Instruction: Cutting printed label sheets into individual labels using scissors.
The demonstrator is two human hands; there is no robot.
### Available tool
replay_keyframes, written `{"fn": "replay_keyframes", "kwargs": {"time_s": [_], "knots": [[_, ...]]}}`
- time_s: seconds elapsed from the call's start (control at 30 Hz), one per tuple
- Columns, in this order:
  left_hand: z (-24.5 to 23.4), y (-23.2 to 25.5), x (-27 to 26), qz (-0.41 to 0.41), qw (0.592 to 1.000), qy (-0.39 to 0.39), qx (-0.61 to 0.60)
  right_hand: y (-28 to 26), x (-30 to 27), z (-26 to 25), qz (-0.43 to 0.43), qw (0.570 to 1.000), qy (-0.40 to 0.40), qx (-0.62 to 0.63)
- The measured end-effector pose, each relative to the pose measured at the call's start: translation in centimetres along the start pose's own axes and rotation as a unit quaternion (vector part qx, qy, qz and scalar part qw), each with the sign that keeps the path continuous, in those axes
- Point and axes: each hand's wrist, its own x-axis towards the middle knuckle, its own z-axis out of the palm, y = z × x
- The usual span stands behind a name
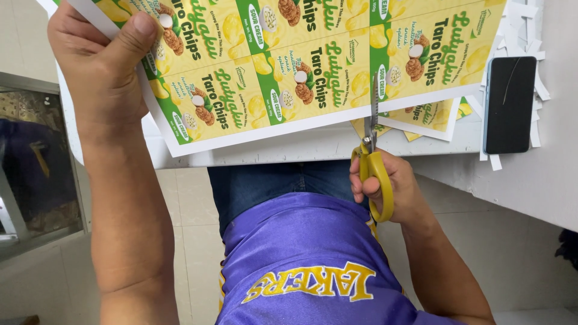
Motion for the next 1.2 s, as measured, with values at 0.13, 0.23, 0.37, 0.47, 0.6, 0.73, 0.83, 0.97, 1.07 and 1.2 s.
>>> {"fn": "replay_keyframes", "kwargs": {"time_s": [0.13,0.23,0.37,0.47,0.6,0.73,0.83,0.97,1.07,1.2], "knots": [[0.0,0.0,0.0,0.002,1.0,0.001,0.008,0.1,0.0,0.1,0.004,1.0,0.009,0.003],[0.0,0.2,0.0,0.0,1.0,-0.001,0.011,0.2,0.0,-0.1,0.003,1.0,0.005,-0.001],[0.3,0.5,-0.1,0.004,1.0,-0.002,0.007,-0.1,0.1,0.1,-0.001,1.0,0.004,-0.003],[0.3,0.5,-0.1,0.007,1.0,-0.006,0.016,-0.2,0.1,0.2,0.001,1.0,0.019,-0.016],[0.4,0.6,-0.1,0.004,1.0,-0.007,0.01,-0.3,0.1,0.3,0.002,0.999,0.024,-0.025],[0.8,1.1,-0.2,-0.01,1.0,0.004,0.001,0.3,0.0,0.0,0.003,0.999,0.032,-0.006],[0.4,0.7,-0.1,0.001,1.0,-0.004,0.005,0.4,0.0,-0.1,-0.001,1.0,0.026,0.003],[0.3,0.4,0.0,0.0,1.0,-0.002,-0.001,0.1,0.1,0.0,-0.007,1.0,0.021,-0.012],[0.4,0.5,0.0,-0.002,1.0,0.001,-0.003,0.1,0.1,0.0,0.001,1.0,0.022,0.014],[0.5,0.7,0.0,-0.009,1.0,0.001,0.003,0.0,0.1,-0.1,-0.004,1.0,0.019,0.006]]}}
